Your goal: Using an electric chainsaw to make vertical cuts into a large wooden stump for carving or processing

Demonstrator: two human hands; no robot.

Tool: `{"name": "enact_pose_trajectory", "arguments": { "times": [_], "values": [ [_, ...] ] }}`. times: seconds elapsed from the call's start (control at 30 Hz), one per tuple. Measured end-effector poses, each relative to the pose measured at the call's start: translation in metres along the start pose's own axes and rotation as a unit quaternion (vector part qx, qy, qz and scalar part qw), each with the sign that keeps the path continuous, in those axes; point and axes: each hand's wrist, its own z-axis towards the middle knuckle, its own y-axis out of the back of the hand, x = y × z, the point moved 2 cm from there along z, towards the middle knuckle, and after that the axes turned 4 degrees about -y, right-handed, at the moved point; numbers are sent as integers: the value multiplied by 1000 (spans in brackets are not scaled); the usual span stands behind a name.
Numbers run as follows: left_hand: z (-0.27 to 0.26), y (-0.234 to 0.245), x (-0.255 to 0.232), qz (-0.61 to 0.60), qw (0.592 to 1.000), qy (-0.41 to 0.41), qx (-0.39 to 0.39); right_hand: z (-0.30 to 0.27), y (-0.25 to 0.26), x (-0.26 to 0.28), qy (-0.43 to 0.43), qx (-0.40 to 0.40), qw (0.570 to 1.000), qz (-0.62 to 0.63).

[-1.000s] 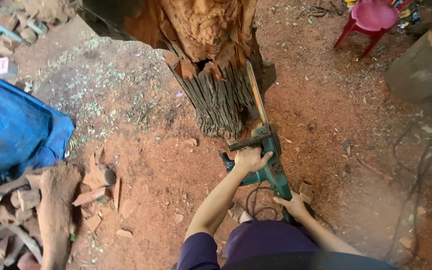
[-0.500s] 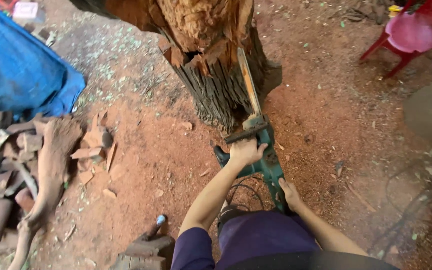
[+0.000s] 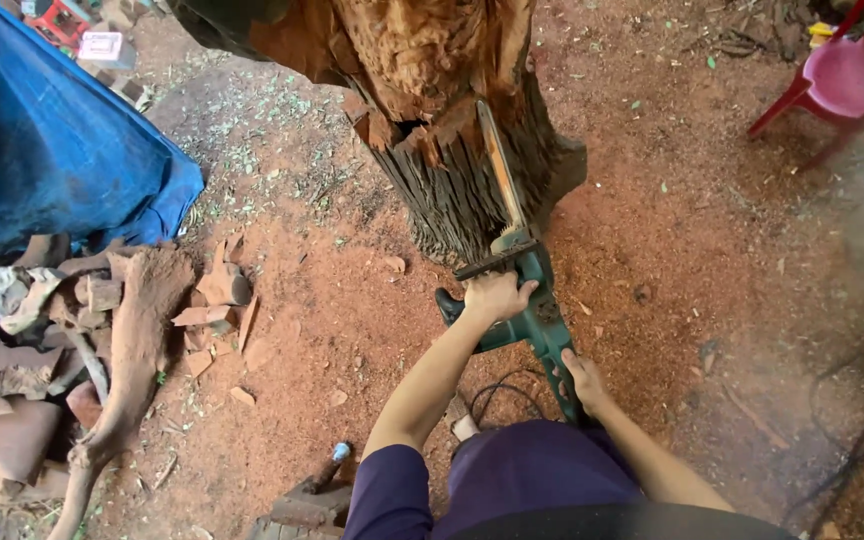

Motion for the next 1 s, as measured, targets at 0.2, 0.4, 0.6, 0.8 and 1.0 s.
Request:
{"name": "enact_pose_trajectory", "arguments": {
  "times": [0.2, 0.4, 0.6, 0.8, 1.0],
  "values": [
    [-7, -4, 3, -12, 1000, -5, 24, -16, -6, -1, -21, -16, 1000, -2],
    [-22, -6, -1, -17, 999, -14, 39, -23, -6, -20, -27, -30, 999, -11],
    [-18, -22, -1, -7, 999, -17, 49, -29, -6, -31, -31, -40, 999, -10],
    [-29, -21, -1, -16, 999, -27, -4, -56, -21, 8, -9, -39, 999, -25],
    [-30, -15, 13, -8, 999, -37, -9, -28, -25, -26, -13, -52, 998, -22]
  ]
}}
